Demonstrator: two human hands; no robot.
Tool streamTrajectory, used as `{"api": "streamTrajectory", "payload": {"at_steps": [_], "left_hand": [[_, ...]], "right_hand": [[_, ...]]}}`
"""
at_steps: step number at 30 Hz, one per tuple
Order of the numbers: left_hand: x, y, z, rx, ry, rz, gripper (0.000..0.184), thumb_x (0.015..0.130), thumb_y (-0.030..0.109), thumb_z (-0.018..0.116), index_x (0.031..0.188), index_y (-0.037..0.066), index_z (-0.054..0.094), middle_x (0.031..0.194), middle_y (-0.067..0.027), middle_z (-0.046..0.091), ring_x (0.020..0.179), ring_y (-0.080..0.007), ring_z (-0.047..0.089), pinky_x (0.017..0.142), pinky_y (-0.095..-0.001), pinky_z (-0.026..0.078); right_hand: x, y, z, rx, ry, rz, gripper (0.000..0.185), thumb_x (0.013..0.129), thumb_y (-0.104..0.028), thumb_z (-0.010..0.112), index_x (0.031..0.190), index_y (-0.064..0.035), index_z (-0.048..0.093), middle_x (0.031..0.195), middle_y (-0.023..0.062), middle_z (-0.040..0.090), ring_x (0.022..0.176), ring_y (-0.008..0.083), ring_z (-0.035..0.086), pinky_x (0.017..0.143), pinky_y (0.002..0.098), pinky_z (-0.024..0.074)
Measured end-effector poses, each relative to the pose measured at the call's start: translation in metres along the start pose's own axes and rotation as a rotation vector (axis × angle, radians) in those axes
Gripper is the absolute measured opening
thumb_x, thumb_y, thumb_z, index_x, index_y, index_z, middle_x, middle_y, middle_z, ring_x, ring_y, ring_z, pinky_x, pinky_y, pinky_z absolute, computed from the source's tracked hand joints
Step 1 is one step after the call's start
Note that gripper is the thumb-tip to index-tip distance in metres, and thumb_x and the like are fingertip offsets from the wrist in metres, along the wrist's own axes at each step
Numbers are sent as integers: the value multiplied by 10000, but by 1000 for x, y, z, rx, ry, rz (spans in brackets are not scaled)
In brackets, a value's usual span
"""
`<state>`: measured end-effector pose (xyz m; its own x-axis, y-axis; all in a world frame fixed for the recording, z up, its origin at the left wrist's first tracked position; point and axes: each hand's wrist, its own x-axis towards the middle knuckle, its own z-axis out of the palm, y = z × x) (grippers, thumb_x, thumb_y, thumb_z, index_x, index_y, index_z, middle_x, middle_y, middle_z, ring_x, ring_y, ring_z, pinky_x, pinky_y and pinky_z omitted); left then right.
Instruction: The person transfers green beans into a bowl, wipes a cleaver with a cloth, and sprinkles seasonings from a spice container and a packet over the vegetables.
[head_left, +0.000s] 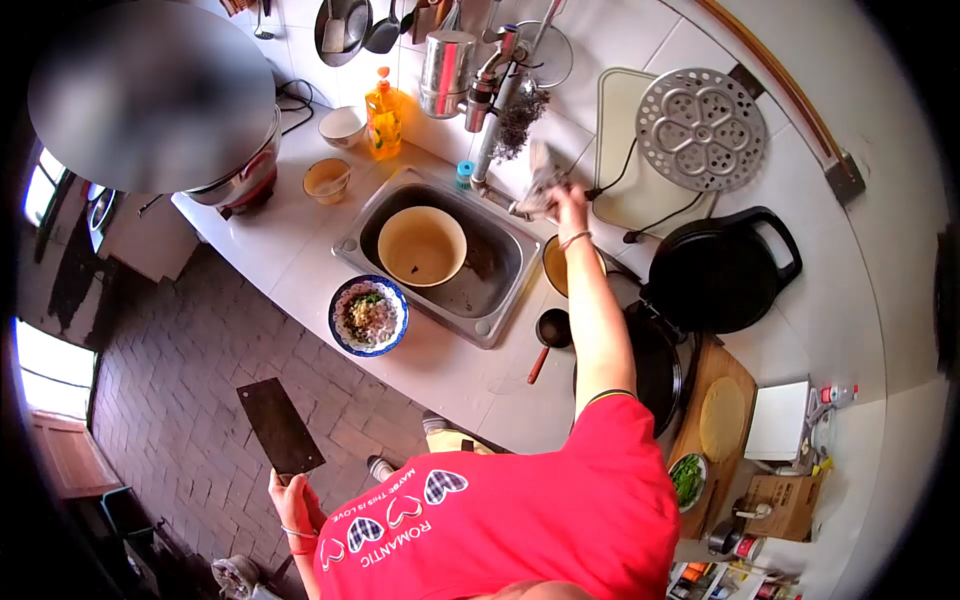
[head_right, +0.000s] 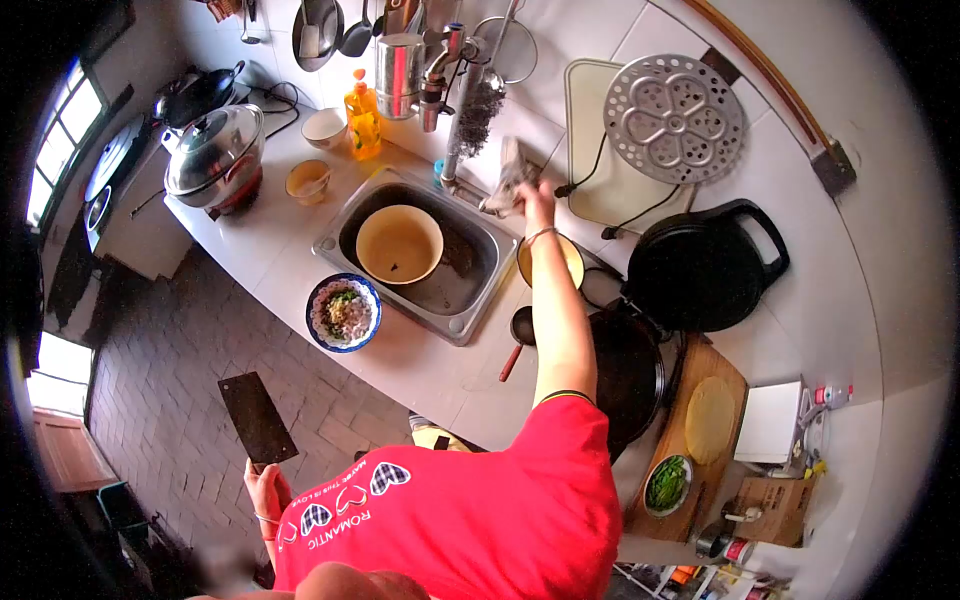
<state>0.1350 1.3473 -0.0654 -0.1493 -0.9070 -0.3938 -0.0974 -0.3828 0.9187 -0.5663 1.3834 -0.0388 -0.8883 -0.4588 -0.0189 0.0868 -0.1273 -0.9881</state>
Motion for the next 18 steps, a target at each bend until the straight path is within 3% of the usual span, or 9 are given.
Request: {"api": "streamTrajectory", "payload": {"at_steps": [1, 3, 5, 10, 13, 15, 16, 17, 18], "left_hand": [[-1, -3, 1, 7, 8, -7, 133, 755, 5, 534, 876, 43, 494, 515, -20, 472, 334, -122, 417, 313, -259, 355], [-3, -2, 7, 12, 20, -18, 133, 756, 6, 532, 879, 42, 498, 518, -19, 473, 335, -120, 416, 315, -257, 357], [-10, 4, 13, 8, 42, -33, 132, 756, 6, 530, 879, 42, 501, 521, -17, 473, 337, -118, 416, 317, -256, 359], [-10, 3, 19, 57, 67, -90, 146, 758, 4, 543, 893, 45, 502, 530, -12, 475, 350, -115, 423, 328, -256, 370], [-14, 5, 20, 58, 90, -74, 175, 758, 10, 563, 923, 48, 514, 553, -7, 489, 378, -112, 445, 348, -256, 386], [-16, 3, 19, 14, 87, -51, 197, 755, 15, 570, 943, 45, 521, 574, -2, 500, 390, -105, 456, 362, -258, 408], [-18, 4, 19, 17, 78, -38, 198, 754, 15, 570, 943, 43, 519, 574, -3, 501, 391, -104, 460, 364, -258, 414], [-19, 5, 20, 24, 62, -31, 200, 753, 16, 569, 943, 41, 517, 574, -4, 502, 392, -104, 463, 366, -259, 419], [-20, 5, 21, 13, 75, -32, 201, 752, 16, 569, 945, 39, 517, 574, -4, 503, 391, -105, 465, 367, -260, 421]], "right_hand": [[-2, 18, 2, -141, 3, 68, 237, 742, -28, 568, 978, -6, 584, 873, 51, 629, 801, 191, 599, 740, 286, 482], [12, 60, -2, -358, 86, -280, 274, 715, 4, 532, 985, -11, 583, 850, 51, 631, 782, 200, 611, 740, 290, 486], [15, 58, -4, -545, 146, -333, 255, 707, 29, 479, 921, -19, 608, 808, 86, 653, 794, 194, 619, 751, 302, 482], [37, 15, 7, -658, 107, -606, 291, 654, 63, 426, 819, -36, 645, 808, 109, 662, 822, 239, 628, 788, 310, 477], [60, 63, -7, -637, -39, -500, 340, 681, 112, 443, 918, -37, 636, 883, 105, 650, 837, 222, 615, 786, 329, 481], [85, 110, -27, -473, -75, -331, 374, 725, 71, 479, 1065, -55, 570, 953, 147, 606, 854, 281, 593, 775, 374, 476], [71, 102, -22, -768, 91, -588, 364, 738, 25, 505, 1091, -52, 542, 1004, 173, 582, 943, 341, 563, 835, 424, 451], [54, 77, -14, -1013, 84, -407, 366, 729, 12, 506, 1088, -45, 544, 1054, 194, 561, 1032, 376, 511, 908, 459, 402], [57, 75, -12, -1010, 75, -438, 390, 711, 20, 500, 1096, -34, 538, 1084, 195, 547, 1060, 375, 494, 933, 453, 387]]}}
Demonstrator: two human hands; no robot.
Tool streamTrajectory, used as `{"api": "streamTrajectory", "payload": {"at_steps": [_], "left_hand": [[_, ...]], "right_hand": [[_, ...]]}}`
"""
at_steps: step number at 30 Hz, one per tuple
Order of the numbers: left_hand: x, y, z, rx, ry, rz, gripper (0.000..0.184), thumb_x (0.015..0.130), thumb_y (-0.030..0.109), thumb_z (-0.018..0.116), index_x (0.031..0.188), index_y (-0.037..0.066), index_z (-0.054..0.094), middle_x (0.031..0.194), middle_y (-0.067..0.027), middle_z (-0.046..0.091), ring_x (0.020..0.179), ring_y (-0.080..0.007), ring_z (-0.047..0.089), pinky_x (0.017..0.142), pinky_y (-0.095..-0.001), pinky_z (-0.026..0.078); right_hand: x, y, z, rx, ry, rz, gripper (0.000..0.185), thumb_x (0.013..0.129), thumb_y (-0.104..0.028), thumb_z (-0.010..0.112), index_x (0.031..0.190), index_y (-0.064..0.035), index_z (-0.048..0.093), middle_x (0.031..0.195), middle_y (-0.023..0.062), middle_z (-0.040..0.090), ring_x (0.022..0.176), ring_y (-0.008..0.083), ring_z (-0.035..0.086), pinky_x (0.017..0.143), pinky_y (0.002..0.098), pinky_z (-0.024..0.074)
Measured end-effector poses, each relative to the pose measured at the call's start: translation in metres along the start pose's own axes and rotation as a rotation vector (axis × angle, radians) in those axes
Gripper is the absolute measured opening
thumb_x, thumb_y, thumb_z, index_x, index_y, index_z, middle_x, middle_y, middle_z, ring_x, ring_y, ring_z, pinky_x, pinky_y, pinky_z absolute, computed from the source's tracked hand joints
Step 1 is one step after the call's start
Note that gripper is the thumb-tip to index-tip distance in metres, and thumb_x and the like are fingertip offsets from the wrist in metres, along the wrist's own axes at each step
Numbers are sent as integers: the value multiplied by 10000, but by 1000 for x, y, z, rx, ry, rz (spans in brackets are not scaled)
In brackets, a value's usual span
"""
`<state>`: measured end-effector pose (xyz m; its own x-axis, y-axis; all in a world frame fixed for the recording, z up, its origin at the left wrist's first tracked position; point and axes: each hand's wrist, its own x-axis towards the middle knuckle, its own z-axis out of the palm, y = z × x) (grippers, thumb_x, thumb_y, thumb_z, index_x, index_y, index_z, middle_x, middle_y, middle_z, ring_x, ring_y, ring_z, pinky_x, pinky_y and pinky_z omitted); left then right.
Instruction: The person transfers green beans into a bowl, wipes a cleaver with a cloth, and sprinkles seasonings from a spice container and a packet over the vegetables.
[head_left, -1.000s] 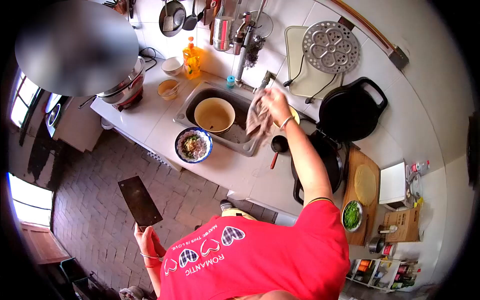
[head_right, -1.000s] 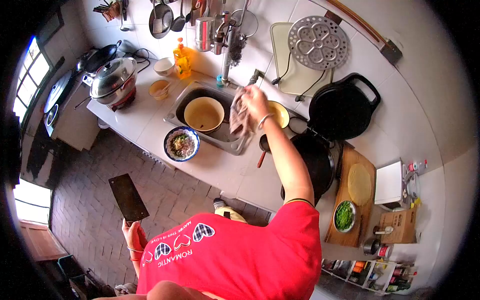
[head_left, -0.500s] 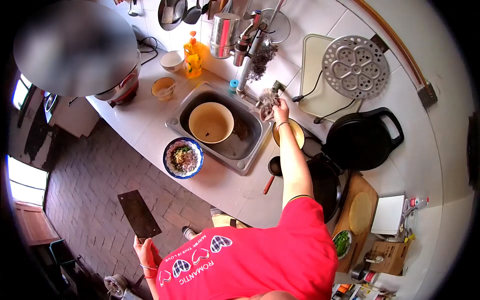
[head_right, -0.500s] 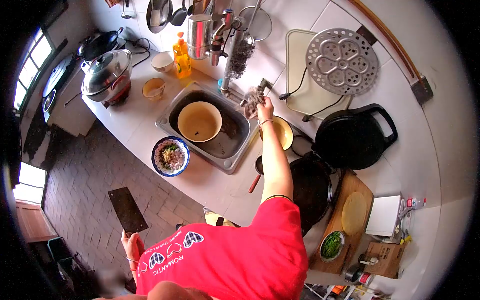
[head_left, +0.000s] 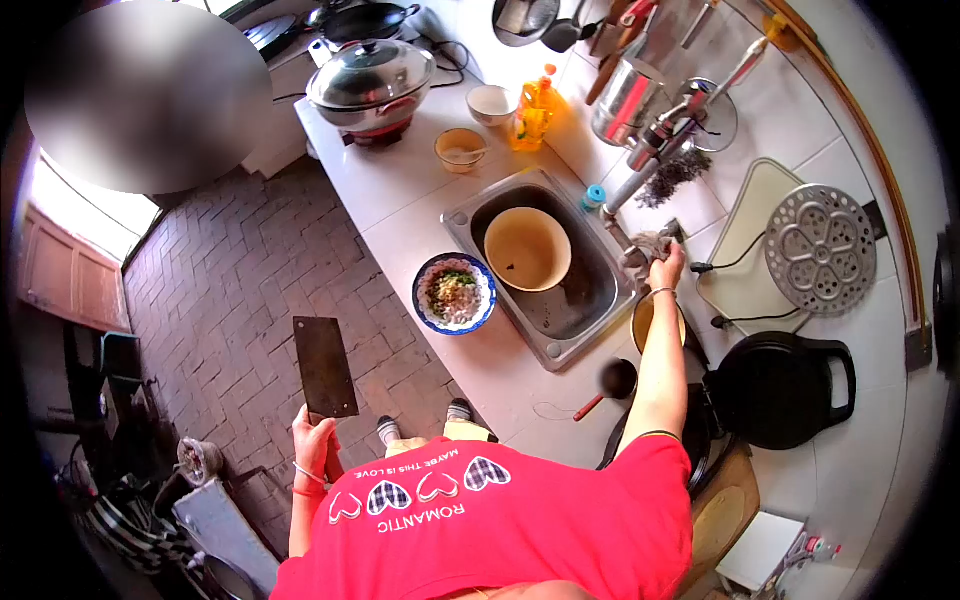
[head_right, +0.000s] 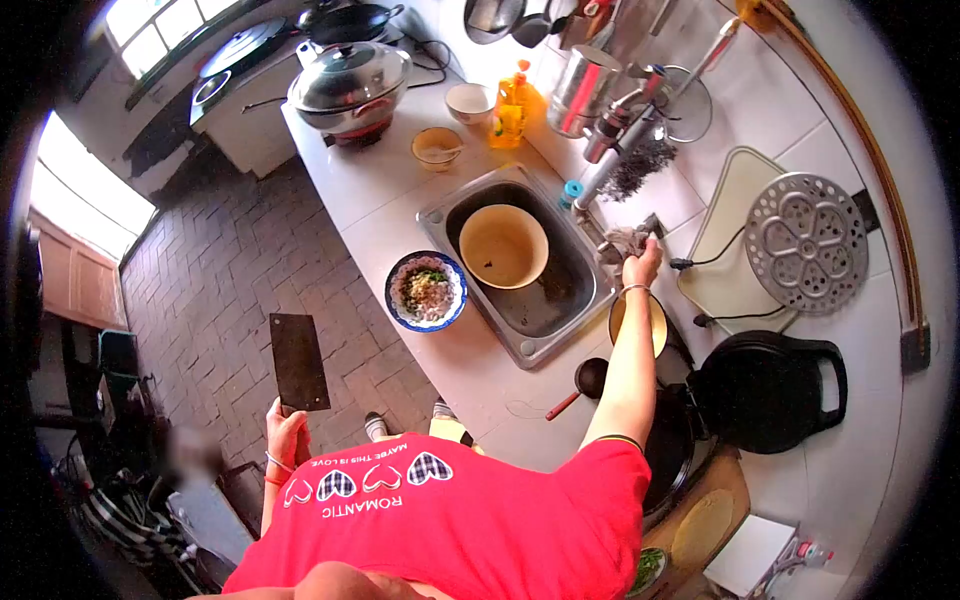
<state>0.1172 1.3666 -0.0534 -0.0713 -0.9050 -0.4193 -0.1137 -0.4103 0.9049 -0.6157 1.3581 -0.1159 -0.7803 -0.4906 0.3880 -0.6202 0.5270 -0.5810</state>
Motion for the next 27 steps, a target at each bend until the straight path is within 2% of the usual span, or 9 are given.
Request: {"api": "streamTrajectory", "payload": {"at_steps": [4, 8, 12, 16, 20, 23, 24, 25, 27], "left_hand": [[-3, -4, -4, -39, 10, -2, 208, 751, 18, 569, 952, 29, 518, 575, -7, 506, 391, -108, 468, 367, -262, 424], [1, -14, -12, -38, 6, 3, 206, 745, 7, 573, 946, 17, 527, 576, -16, 513, 390, -122, 469, 366, -262, 421], [5, -6, -13, -29, -50, -29, 177, 758, 4, 565, 930, 11, 521, 565, -18, 504, 386, -124, 461, 361, -262, 415], [14, -5, -14, 6, -192, -11, 142, 779, 19, 558, 900, 47, 490, 530, -16, 481, 366, -113, 437, 339, -252, 384], [26, -10, -24, 78, -413, -56, 144, 780, 25, 555, 897, 64, 480, 519, -18, 473, 348, -114, 418, 320, -250, 357], [38, -14, -22, 157, -669, -117, 132, 771, 14, 548, 882, 57, 491, 523, -14, 474, 347, -119, 415, 319, -255, 360], [39, -16, -20, 200, -746, -119, 134, 769, 10, 546, 887, 51, 498, 527, -15, 479, 355, -119, 424, 328, -256, 371], [38, -18, -15, 241, -813, -121, 138, 767, 6, 544, 893, 44, 504, 530, -16, 483, 364, -120, 433, 337, -257, 382], [36, -20, -5, 365, -937, -111, 151, 765, 2, 541, 910, 33, 512, 544, -20, 498, 381, -119, 451, 354, -259, 400]], "right_hand": [[-1, 0, 5, 71, -40, -215, 469, 650, 54, 470, 1114, 17, 519, 1224, 204, 468, 1176, 365, 425, 1035, 419, 318], [-4, 2, 0, -126, -183, -292, 515, 653, 75, 479, 1161, 11, 535, 1349, 210, 410, 1269, 371, 362, 1059, 438, 293], [-43, -62, -33, 122, 157, -351, 446, 680, 70, 473, 1113, 16, 561, 1192, 243, 515, 1159, 378, 458, 1011, 427, 353], [-176, -135, -74, 479, 206, -256, 311, 731, 99, 423, 961, -17, 597, 953, 140, 610, 877, 261, 596, 809, 335, 476], [-379, -187, -107, 588, -281, 35, 142, 833, -1, 477, 902, -46, 593, 801, 86, 654, 783, 227, 647, 709, 332, 497], [-512, -187, -109, 577, -315, 158, 127, 852, -17, 482, 830, -38, 606, 717, 66, 635, 666, 173, 620, 626, 301, 485], [-552, -184, -116, 635, -408, 336, 159, 882, 4, 461, 916, -16, 615, 807, 52, 670, 783, 122, 644, 707, 258, 508], [-584, -184, -125, 696, -396, 553, 168, 909, -18, 444, 929, -6, 611, 829, 41, 669, 787, 102, 634, 705, 251, 510], [-645, -170, -133, 798, -310, 698, 188, 930, -54, 428, 950, 3, 605, 879, 55, 654, 775, 114, 626, 704, 254, 515]]}}
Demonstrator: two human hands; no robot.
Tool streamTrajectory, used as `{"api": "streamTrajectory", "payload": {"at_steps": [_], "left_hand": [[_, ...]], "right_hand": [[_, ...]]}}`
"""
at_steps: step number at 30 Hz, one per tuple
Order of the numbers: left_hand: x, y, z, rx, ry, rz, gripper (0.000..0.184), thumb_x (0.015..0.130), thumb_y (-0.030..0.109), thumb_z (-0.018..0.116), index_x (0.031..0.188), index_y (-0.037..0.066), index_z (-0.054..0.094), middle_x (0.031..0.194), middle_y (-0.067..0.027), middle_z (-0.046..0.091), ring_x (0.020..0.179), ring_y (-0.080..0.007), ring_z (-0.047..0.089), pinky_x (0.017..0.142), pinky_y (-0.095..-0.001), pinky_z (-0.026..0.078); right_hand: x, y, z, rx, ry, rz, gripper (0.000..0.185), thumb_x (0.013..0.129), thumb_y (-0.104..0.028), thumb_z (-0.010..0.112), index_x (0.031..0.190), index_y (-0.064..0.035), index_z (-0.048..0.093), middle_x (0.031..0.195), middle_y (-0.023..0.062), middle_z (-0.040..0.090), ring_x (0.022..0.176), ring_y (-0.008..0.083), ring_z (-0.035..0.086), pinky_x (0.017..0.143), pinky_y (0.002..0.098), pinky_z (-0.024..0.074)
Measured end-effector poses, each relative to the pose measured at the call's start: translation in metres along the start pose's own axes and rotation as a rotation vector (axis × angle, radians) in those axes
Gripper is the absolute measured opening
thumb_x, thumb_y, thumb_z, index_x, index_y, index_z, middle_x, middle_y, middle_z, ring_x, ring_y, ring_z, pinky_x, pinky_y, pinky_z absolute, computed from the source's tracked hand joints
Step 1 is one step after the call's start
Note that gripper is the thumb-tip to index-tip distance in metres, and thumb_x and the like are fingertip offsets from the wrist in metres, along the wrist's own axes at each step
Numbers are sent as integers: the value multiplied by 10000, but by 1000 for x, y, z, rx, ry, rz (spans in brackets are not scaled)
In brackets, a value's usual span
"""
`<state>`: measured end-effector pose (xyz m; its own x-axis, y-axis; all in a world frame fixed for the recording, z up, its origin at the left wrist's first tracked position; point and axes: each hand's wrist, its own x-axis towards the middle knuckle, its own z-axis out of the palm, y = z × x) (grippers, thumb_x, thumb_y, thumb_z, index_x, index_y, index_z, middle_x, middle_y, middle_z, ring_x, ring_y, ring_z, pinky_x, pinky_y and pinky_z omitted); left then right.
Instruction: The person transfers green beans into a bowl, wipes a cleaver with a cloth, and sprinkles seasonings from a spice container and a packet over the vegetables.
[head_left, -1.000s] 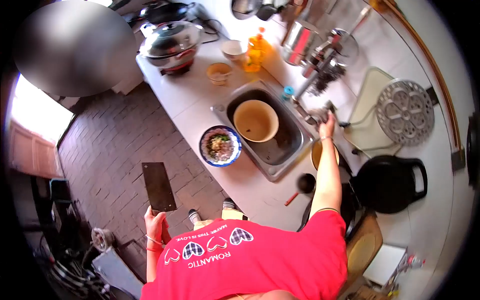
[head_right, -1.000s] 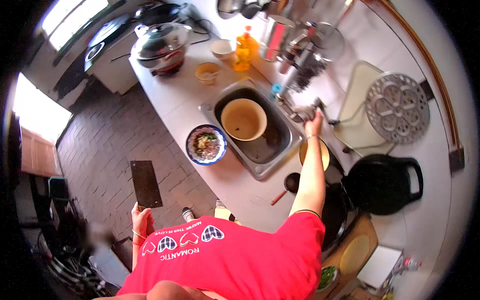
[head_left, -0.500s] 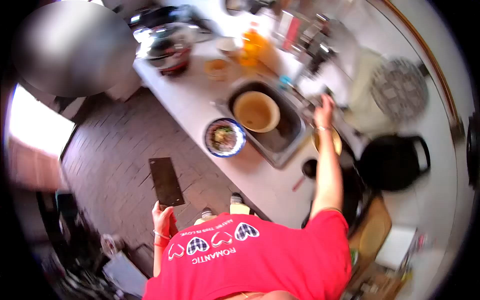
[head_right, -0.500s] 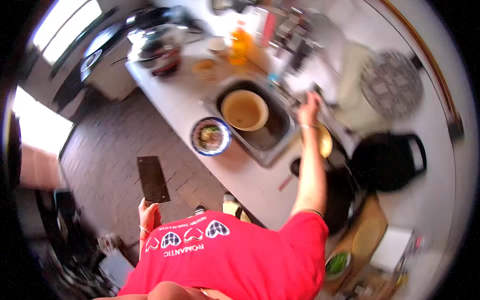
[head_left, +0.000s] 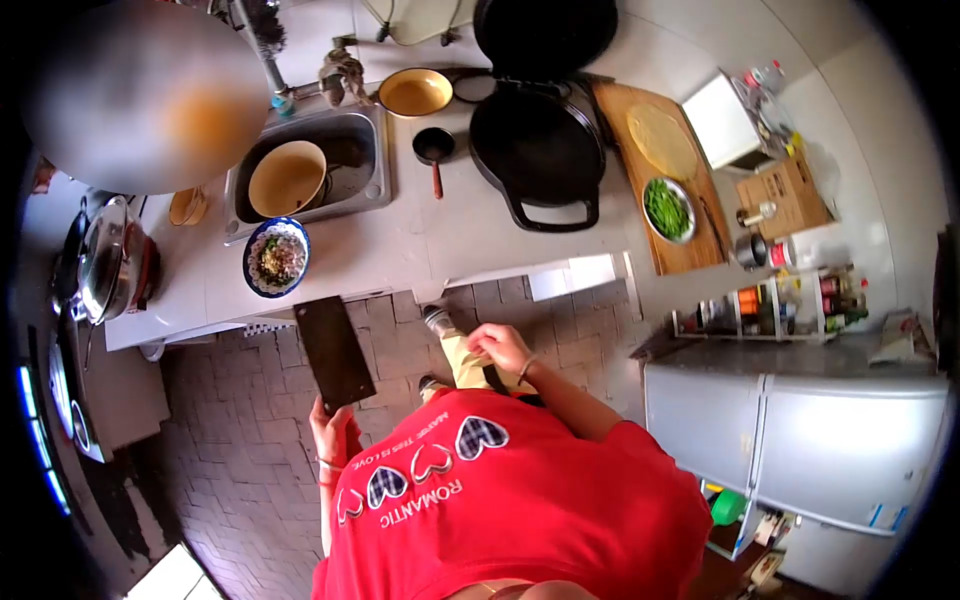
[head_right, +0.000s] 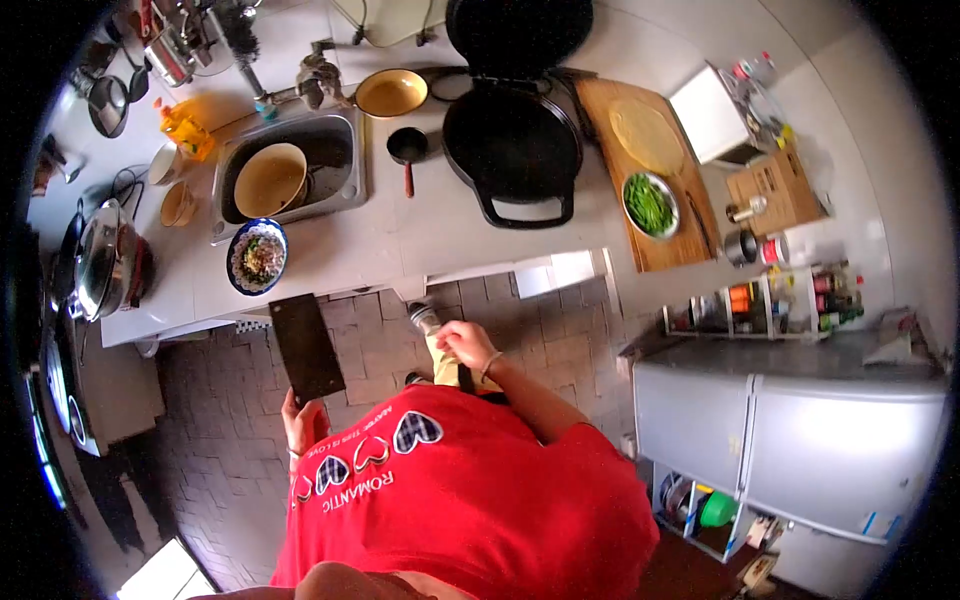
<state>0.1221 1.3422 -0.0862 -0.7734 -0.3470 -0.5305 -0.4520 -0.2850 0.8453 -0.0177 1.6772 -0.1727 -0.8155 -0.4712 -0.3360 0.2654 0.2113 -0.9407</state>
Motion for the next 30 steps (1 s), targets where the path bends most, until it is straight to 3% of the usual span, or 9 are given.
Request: {"api": "streamTrajectory", "payload": {"at_steps": [6, 9, 12, 14, 17, 22, 24, 27, 30], "left_hand": [[13, 13, 59, -30, -245, -14, 84, 806, 45, 564, 870, 45, 511, 546, -37, 510, 383, -137, 462, 365, -262, 396], [14, 18, 102, -79, -292, -16, 94, 847, 114, 577, 841, 70, 494, 564, -36, 517, 416, -141, 488, 386, -271, 402], [9, 21, 152, -162, -336, 19, 92, 891, 150, 557, 854, 85, 506, 603, -40, 537, 473, -147, 519, 443, -269, 426], [3, 21, 191, -214, -348, 45, 92, 906, 164, 548, 870, 88, 510, 630, -44, 551, 502, -149, 532, 468, -269, 435], [-11, 18, 250, -208, -403, 123, 156, 953, 230, 496, 992, 79, 494, 772, -64, 611, 625, -160, 578, 546, -275, 478], [-35, -6, 352, -94, -667, 108, 259, 980, 274, 454, 1147, 77, 473, 999, -85, 615, 841, -155, 587, 672, -279, 505], [-24, -32, 383, -16, -833, 104, 335, 992, 295, 422, 1213, 52, 489, 1113, -79, 595, 997, -171, 554, 863, -308, 453], [-18, -44, 425, 536, -870, 364, 372, 994, 304, 416, 1170, -5, 526, 1072, -106, 614, 986, -192, 568, 896, -323, 436], [-13, -50, 461, 370, -1040, 50, 307, 980, 223, 439, 1120, -16, 569, 967, -106, 650, 919, -181, 618, 825, -287, 465]], "right_hand": [[-64, -27, -4, 54, 38, 36, 168, 895, -111, 521, 982, 1, 611, 842, 81, 666, 797, 127, 630, 707, 282, 499], [-64, -49, 11, -110, -156, -162, 264, 910, -232, 577, 1035, 0, 603, 869, 57, 665, 806, 128, 623, 708, 275, 497], [-66, -84, 14, 197, -461, 141, 379, 953, -300, 516, 1200, -14, 529, 1008, 56, 638, 945, 136, 589, 819, 282, 489], [-65, -83, 7, 291, -533, 86, 407, 949, -340, 514, 1193, -13, 524, 985, 59, 634, 937, 133, 586, 812, 283, 492], [-84, -91, -24, 289, -364, -19, 429, 899, -435, 563, 1018, -24, 529, 833, 42, 621, 766, 137, 626, 635, 266, 530], [-124, -68, -114, 447, -88, 11, 312, 847, -190, 630, 1067, 9, 534, 740, 61, 596, 561, 108, 566, 481, 252, 448], [-142, -52, -147, 417, 52, -10, 297, 823, -147, 632, 1052, 14, 532, 686, 51, 575, 503, 102, 537, 443, 248, 421], [-191, -37, -193, 420, 287, 6, 288, 806, -119, 626, 1043, 14, 532, 642, 35, 547, 472, 98, 511, 421, 245, 402], [-227, -5, -244, 408, 564, 20, 278, 806, -122, 633, 1033, 5, 535, 641, 25, 539, 455, 105, 500, 408, 248, 402]]}}
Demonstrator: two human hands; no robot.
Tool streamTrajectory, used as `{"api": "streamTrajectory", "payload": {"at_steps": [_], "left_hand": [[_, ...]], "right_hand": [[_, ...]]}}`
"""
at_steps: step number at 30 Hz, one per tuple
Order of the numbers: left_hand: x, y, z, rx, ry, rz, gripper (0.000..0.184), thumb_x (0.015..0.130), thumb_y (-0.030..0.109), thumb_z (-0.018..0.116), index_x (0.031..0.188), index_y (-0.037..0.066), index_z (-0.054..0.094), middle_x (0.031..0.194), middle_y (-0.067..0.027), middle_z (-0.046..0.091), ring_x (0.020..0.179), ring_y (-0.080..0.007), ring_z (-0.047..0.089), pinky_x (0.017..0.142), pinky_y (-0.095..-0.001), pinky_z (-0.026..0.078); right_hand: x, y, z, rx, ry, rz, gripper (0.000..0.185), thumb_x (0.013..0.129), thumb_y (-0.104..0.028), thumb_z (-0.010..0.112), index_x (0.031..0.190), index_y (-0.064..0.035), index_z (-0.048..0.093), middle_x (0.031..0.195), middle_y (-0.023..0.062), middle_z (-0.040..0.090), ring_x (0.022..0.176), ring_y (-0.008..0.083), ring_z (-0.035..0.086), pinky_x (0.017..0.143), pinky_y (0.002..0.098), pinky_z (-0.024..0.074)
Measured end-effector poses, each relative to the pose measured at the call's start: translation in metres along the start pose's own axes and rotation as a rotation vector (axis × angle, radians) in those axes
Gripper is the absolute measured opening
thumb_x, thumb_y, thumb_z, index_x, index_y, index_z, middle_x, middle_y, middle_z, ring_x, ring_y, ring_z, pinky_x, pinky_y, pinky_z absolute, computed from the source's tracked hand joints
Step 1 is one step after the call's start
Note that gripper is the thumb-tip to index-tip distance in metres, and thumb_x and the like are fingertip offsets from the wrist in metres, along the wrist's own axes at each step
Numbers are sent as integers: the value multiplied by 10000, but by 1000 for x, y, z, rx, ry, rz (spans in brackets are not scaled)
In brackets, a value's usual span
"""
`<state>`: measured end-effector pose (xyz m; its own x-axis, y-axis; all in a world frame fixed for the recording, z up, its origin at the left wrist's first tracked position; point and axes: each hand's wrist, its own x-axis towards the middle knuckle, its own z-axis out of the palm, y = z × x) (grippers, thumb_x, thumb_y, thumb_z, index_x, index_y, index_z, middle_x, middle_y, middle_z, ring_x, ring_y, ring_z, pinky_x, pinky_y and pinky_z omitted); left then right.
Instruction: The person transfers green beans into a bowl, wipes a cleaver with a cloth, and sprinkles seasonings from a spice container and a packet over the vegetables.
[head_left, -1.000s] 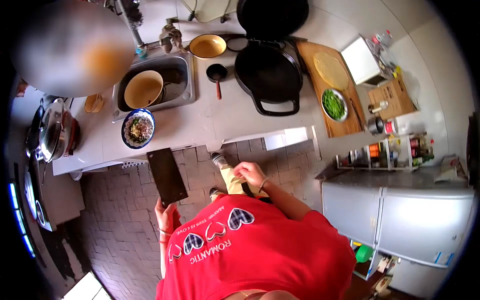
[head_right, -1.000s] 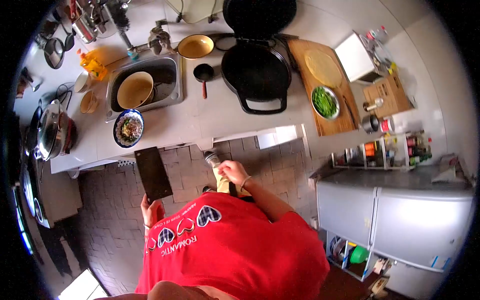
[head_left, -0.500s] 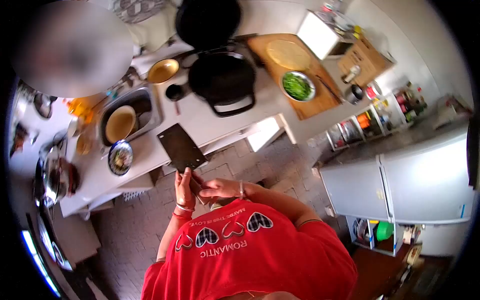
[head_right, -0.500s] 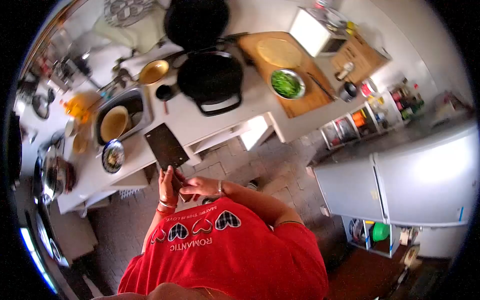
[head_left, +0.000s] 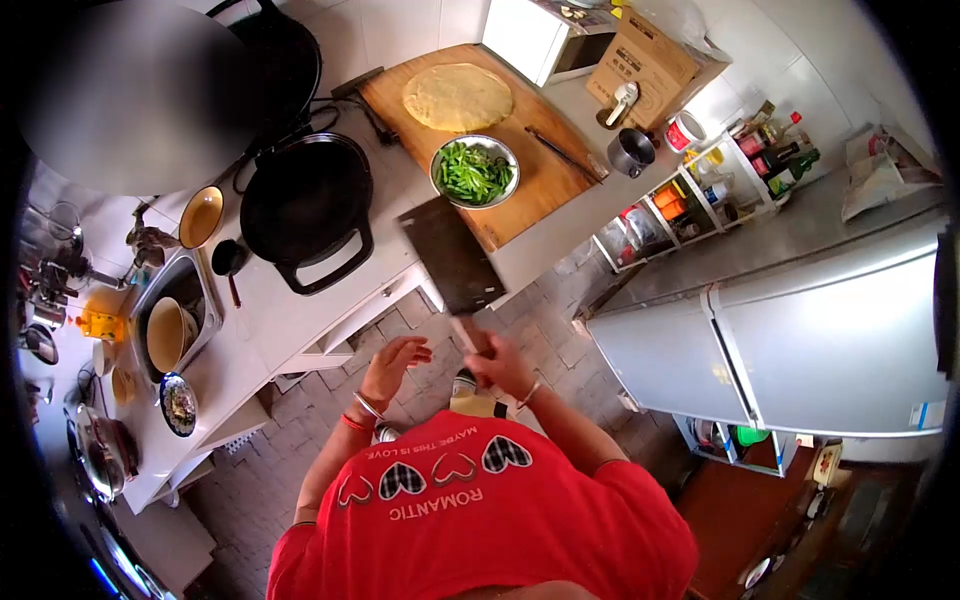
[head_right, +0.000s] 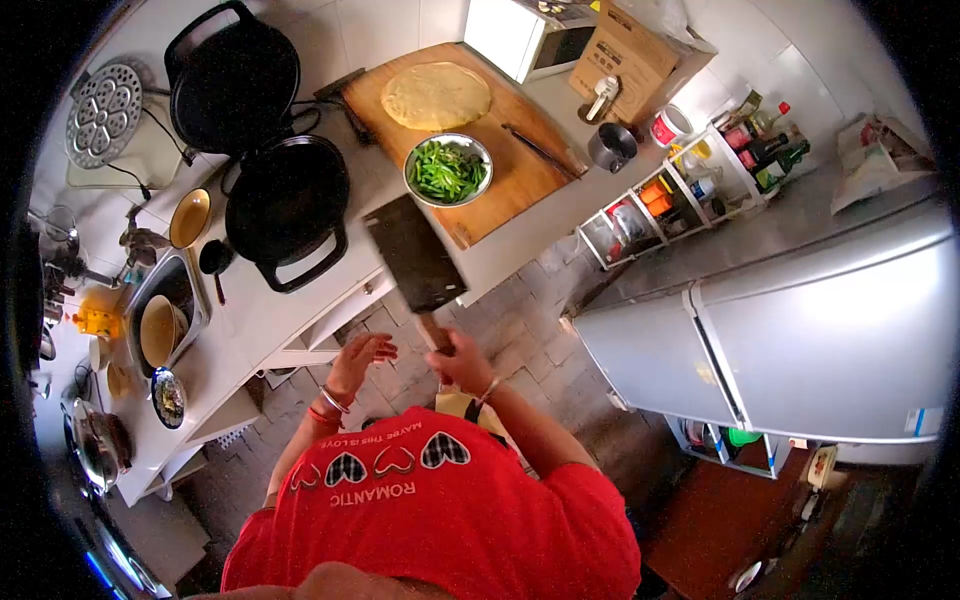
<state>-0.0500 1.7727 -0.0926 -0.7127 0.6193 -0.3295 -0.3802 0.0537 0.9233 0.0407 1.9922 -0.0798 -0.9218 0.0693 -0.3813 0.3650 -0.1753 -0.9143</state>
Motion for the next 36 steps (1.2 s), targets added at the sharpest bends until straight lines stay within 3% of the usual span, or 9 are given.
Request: {"api": "streamTrajectory", "payload": {"at_steps": [4, 10, 20, 25, 29, 30, 32, 33, 36], "left_hand": [[13, -23, -4, -23, 152, -87, 247, 956, 170, 459, 1055, -3, 604, 940, -90, 661, 860, -170, 640, 750, -264, 481], [-10, -50, -25, -66, 355, -161, 206, 934, 137, 477, 1019, 16, 620, 905, -75, 671, 798, -152, 648, 698, -247, 486], [-54, -60, -36, 32, 560, -160, 223, 919, 130, 480, 990, -19, 631, 899, -86, 676, 793, -161, 650, 693, -260, 495], [-75, -65, -45, -10, 626, -192, 220, 907, 127, 508, 962, -40, 640, 871, -96, 671, 787, -157, 636, 727, -266, 504], [-91, -72, -51, -81, 636, -119, 221, 922, 142, 503, 965, -26, 639, 870, -75, 669, 787, -149, 626, 731, -270, 499], [-97, -71, -52, -80, 632, -111, 218, 922, 139, 497, 972, -15, 642, 871, -75, 670, 786, -151, 627, 730, -273, 499], [-108, -71, -54, -24, 679, -126, 215, 918, 134, 493, 963, -9, 647, 879, -76, 673, 787, -149, 630, 722, -271, 500], [-117, -74, -56, -52, 704, -129, 208, 912, 118, 495, 960, -22, 642, 873, -80, 670, 784, -150, 631, 723, -274, 506], [-142, -92, -56, -105, 770, -159, 202, 900, 99, 503, 955, -40, 640, 859, -87, 669, 774, -151, 635, 721, -277, 515]], "right_hand": [[23, 6, -86, -45, 350, -23, 167, 800, -120, 625, 896, -28, 523, 571, 36, 523, 424, 113, 491, 381, 264, 399], [86, 23, -180, -4, 407, -56, 101, 782, -87, 599, 778, -32, 513, 541, 41, 516, 401, 129, 485, 369, 277, 393], [182, 32, -212, 23, 374, 3, 136, 769, -127, 592, 765, -20, 509, 546, 60, 535, 394, 143, 506, 353, 283, 398], [222, 31, -221, -408, 467, 84, 207, 842, -238, 577, 807, -46, 509, 528, 32, 485, 367, 159, 481, 308, 311, 390], [246, 19, -235, -913, 440, 96, 495, 850, -431, 490, 992, 38, 560, 910, 237, 625, 854, 401, 617, 767, 454, 490], [252, 27, -245, -1363, 516, -46, 500, 853, -432, 495, 999, 44, 549, 957, 245, 621, 933, 396, 603, 798, 483, 472], [224, -24, -197, -1479, 626, 50, 428, 850, -359, 559, 1042, 23, 526, 1041, 233, 577, 919, 428, 587, 803, 488, 470], [228, -13, -205, -1552, 702, -202, 404, 848, -334, 578, 1030, 21, 516, 1046, 229, 557, 893, 427, 580, 808, 476, 464], [243, -7, -186, -1149, 591, -338, 288, 868, -286, 543, 946, -10, 516, 962, 193, 607, 802, 367, 600, 710, 442, 494]]}}
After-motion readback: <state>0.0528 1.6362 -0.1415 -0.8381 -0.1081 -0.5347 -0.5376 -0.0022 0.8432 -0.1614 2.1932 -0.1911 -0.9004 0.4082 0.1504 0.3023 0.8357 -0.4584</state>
